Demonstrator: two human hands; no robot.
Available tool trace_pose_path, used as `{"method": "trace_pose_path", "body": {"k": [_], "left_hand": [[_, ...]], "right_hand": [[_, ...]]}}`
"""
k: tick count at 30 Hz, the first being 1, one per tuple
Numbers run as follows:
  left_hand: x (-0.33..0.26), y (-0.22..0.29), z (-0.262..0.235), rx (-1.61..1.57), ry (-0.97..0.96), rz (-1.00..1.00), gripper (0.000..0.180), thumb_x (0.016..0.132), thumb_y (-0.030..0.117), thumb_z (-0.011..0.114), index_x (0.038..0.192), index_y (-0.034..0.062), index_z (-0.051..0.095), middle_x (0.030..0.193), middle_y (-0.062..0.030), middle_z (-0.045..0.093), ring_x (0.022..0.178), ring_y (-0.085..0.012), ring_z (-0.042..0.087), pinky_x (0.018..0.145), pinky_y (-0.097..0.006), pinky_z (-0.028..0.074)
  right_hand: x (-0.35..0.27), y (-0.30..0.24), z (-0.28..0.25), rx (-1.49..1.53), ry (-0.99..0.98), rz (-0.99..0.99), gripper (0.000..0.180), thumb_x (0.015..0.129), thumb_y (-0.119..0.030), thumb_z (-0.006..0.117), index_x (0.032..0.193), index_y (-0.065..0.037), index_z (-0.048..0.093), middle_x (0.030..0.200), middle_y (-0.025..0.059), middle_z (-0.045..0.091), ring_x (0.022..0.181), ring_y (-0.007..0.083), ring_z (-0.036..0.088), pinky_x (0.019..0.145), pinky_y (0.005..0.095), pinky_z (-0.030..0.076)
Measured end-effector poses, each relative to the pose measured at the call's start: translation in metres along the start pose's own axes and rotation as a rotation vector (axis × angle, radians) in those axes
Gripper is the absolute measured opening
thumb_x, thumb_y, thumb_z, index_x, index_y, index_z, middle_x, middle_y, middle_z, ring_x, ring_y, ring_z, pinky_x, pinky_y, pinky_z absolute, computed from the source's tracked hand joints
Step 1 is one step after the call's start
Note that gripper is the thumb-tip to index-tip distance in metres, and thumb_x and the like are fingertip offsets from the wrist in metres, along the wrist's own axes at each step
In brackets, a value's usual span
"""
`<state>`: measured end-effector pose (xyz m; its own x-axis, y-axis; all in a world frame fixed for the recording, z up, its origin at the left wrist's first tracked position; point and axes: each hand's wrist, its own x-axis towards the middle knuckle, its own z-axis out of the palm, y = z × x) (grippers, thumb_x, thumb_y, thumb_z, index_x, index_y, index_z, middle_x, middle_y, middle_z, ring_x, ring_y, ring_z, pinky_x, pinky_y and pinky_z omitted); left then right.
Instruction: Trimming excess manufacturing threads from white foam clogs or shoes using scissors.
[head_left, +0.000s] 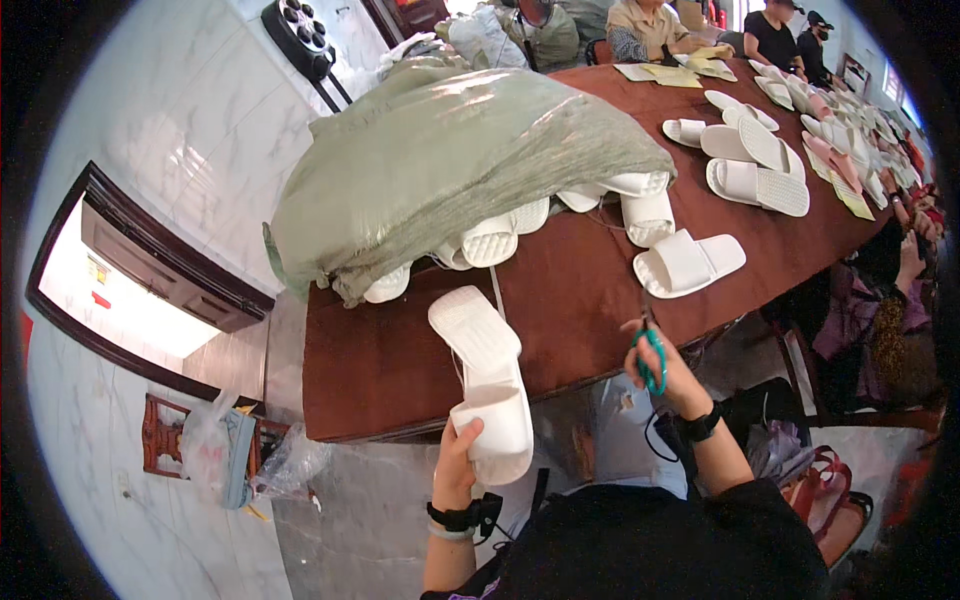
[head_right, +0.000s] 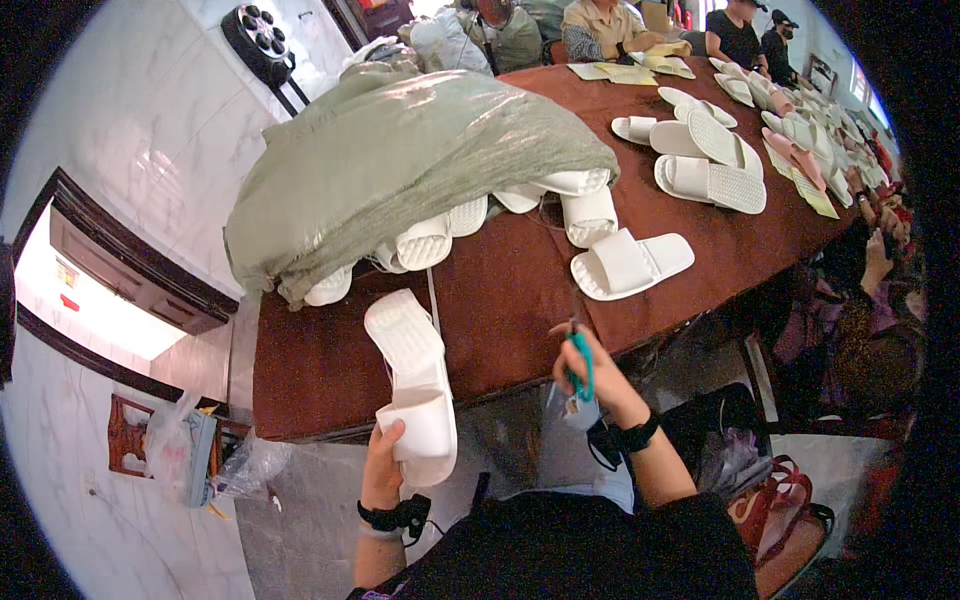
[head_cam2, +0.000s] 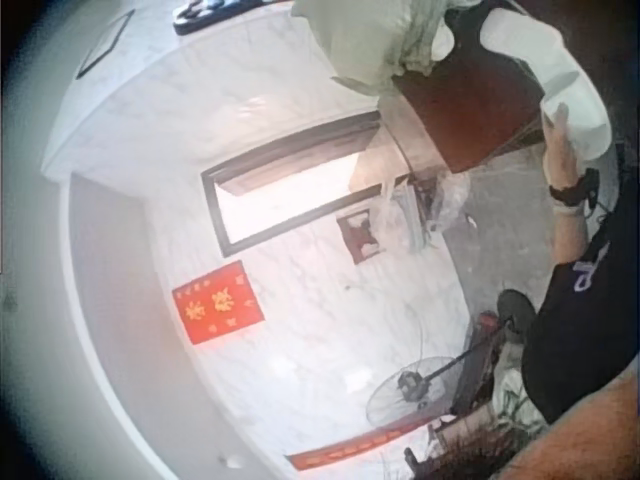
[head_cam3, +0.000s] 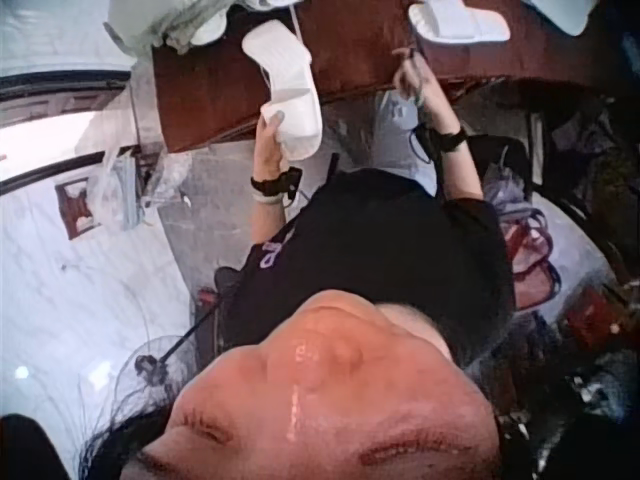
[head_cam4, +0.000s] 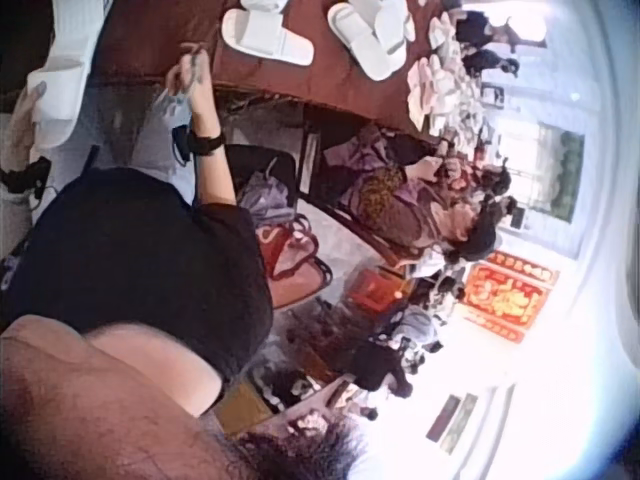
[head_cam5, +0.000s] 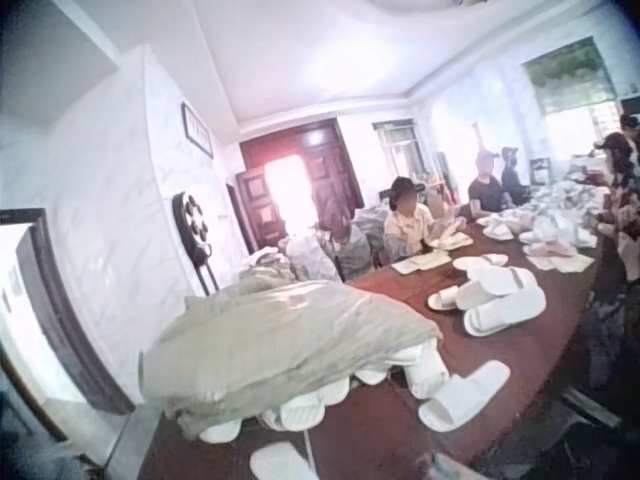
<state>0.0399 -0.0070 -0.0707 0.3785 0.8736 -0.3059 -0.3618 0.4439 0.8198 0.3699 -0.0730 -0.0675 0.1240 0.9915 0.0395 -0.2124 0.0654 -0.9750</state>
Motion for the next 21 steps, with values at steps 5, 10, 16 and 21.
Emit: {"method": "trace_pose_path", "body": {"k": [5,10,16,21], "left_hand": [[-0.008,-0.016,0.005,-0.171,0.143,-0.08,0.046,0.088,0.021,0.059,0.126,-0.0009,0.045,0.117,-0.0124,0.057,0.104,-0.0232,0.058,0.089,-0.035,0.047],[0.006,-0.026,0.007,-0.015,0.263,0.105,0.039,0.089,0.018,0.058,0.123,0.0017,0.047,0.114,-0.0098,0.057,0.102,-0.0199,0.057,0.088,-0.033,0.046],[0.02,-0.028,0.006,-0.001,0.18,0.158,0.038,0.089,0.019,0.06,0.12,0.0006,0.048,0.112,-0.01,0.058,0.099,-0.0192,0.057,0.085,-0.033,0.046],[0.024,-0.024,0.008,-0.046,0.196,0.143,0.041,0.089,0.022,0.061,0.119,-0.002,0.048,0.111,-0.0109,0.058,0.098,-0.0189,0.058,0.084,-0.031,0.046]], "right_hand": [[-0.001,0.001,0.037,-0.03,-0.145,0.15,0.041,0.096,-0.033,0.049,0.122,-0.002,0.04,0.081,0.0125,0.064,0.065,0.0132,0.061,0.058,0.0267,0.047],[0.028,0.003,0.062,-0.402,-0.049,-0.041,0.046,0.089,-0.031,0.061,0.117,-0.001,0.042,0.091,0.0177,0.066,0.071,0.0236,0.067,0.062,0.033,0.052],[0.092,0.0,0.096,-0.874,-0.022,-0.21,0.051,0.081,-0.04,0.066,0.112,-0.004,0.047,0.08,0.0198,0.064,0.074,0.0358,0.065,0.063,0.0417,0.05],[0.112,0.028,0.114,-0.955,-0.152,-0.07,0.06,0.078,-0.048,0.067,0.115,-0.003,0.049,0.083,0.0193,0.065,0.079,0.0399,0.063,0.067,0.0441,0.049]]}}
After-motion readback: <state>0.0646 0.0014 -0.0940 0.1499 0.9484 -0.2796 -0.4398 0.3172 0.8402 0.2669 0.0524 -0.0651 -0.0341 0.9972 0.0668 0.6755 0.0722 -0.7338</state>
